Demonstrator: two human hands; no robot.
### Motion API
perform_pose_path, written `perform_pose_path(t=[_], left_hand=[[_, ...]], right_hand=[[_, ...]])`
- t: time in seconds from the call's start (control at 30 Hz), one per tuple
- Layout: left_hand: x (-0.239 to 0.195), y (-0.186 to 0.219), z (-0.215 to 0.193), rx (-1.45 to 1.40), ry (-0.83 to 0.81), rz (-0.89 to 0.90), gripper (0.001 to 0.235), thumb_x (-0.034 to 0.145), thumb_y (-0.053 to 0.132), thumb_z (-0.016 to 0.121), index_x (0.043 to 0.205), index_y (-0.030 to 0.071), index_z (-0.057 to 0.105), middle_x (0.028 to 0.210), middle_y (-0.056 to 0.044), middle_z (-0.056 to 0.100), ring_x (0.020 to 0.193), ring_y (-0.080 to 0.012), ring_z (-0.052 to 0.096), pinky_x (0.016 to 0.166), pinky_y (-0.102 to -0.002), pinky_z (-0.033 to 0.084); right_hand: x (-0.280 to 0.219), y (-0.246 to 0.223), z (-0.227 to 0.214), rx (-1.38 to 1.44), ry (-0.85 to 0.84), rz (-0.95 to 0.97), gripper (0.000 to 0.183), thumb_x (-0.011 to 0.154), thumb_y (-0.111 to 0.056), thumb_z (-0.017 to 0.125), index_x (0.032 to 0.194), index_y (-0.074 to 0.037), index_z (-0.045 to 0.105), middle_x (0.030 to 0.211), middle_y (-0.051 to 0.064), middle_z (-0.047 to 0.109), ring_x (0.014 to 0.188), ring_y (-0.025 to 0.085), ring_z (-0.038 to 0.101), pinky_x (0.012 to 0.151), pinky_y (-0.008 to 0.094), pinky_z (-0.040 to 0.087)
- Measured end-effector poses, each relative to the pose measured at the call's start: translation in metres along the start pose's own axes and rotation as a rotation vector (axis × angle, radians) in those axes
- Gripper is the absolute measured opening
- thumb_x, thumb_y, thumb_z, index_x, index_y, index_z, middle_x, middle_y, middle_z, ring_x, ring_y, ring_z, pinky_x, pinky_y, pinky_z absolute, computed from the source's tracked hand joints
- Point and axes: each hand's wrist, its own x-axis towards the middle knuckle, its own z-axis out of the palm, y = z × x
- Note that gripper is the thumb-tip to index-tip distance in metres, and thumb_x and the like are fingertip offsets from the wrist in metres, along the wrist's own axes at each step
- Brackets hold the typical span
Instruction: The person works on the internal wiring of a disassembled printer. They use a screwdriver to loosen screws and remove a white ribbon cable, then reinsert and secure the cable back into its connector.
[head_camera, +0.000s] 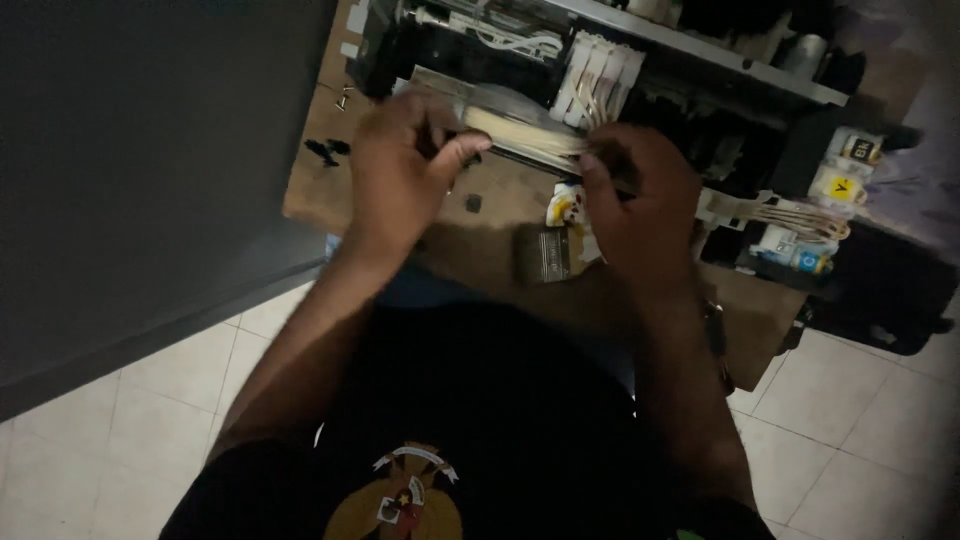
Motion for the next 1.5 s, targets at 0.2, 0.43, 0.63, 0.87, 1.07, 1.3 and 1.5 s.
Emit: perform_pose_path(t=[0.2, 0.43, 0.63, 0.87, 1.07, 1.3, 1.5], left_hand=[[0.029, -0.018, -0.029, -0.012, -0.301, 0.162, 0.053, 0.095, 0.009, 0.088, 0.14, 0.003, 0.061, 0.134, -0.017, 0.061, 0.098, -0.0236, 0.064, 0.084, -0.034, 0.057], [0.042, -0.024, -0.034, -0.016, -0.516, 0.276, 0.042, 0.107, 0.017, 0.071, 0.142, -0.002, 0.058, 0.133, -0.019, 0.058, 0.108, -0.0345, 0.062, 0.089, -0.049, 0.055], [0.026, -0.019, -0.013, 0.38, -0.341, 0.289, 0.019, 0.106, 0.016, 0.068, 0.121, 0.005, 0.064, 0.115, -0.01, 0.064, 0.082, -0.0254, 0.066, 0.059, -0.037, 0.047], [0.015, -0.015, 0.001, 0.58, -0.227, 0.407, 0.057, 0.091, 0.005, 0.077, 0.145, 0.014, 0.061, 0.133, -0.013, 0.057, 0.1, -0.0319, 0.058, 0.072, -0.044, 0.044], [0.02, 0.003, 0.017, 0.562, -0.231, 0.508, 0.044, 0.097, 0.018, 0.083, 0.138, 0.019, 0.065, 0.135, -0.007, 0.064, 0.121, -0.0307, 0.056, 0.099, -0.05, 0.033], [0.026, 0.021, 0.028, 0.382, -0.254, 0.316, 0.027, 0.091, 0.021, 0.073, 0.115, 0.011, 0.066, 0.107, -0.007, 0.06, 0.098, -0.0299, 0.058, 0.08, -0.042, 0.032], [0.043, 0.028, 0.023, 0.236, -0.454, 0.055, 0.028, 0.09, 0.022, 0.08, 0.114, 0.014, 0.069, 0.104, 0.001, 0.067, 0.101, -0.0217, 0.065, 0.089, -0.043, 0.035]], right_hand=[[-0.002, 0.012, 0.003, -0.03, 0.012, -0.081, 0.013, 0.104, -0.006, 0.066, 0.115, -0.001, 0.069, 0.107, 0.014, 0.07, 0.098, 0.028, 0.067, 0.084, 0.041, 0.053], [-0.001, 0.005, 0.001, -0.018, -0.005, -0.069, 0.012, 0.103, -0.003, 0.067, 0.115, -0.001, 0.067, 0.107, 0.014, 0.069, 0.097, 0.026, 0.067, 0.083, 0.038, 0.054], [0.0, 0.004, 0.001, -0.001, 0.0, -0.071, 0.011, 0.102, -0.001, 0.068, 0.113, -0.002, 0.067, 0.104, 0.013, 0.069, 0.095, 0.024, 0.067, 0.082, 0.036, 0.054], [-0.001, 0.01, 0.003, 0.021, 0.021, -0.051, 0.012, 0.102, -0.004, 0.068, 0.114, -0.001, 0.069, 0.106, 0.014, 0.071, 0.098, 0.027, 0.069, 0.083, 0.039, 0.055], [-0.001, 0.016, 0.005, 0.018, 0.045, -0.126, 0.01, 0.102, -0.003, 0.07, 0.112, -0.001, 0.069, 0.105, 0.015, 0.07, 0.097, 0.028, 0.068, 0.084, 0.04, 0.053], [-0.001, 0.011, 0.003, 0.153, 0.055, -0.069, 0.012, 0.102, -0.002, 0.068, 0.114, -0.001, 0.069, 0.102, 0.013, 0.07, 0.092, 0.024, 0.068, 0.081, 0.038, 0.055], [0.003, 0.007, 0.002, 0.21, 0.059, -0.087, 0.009, 0.1, 0.0, 0.068, 0.109, -0.001, 0.066, 0.097, 0.011, 0.068, 0.085, 0.021, 0.065, 0.075, 0.036, 0.053]])
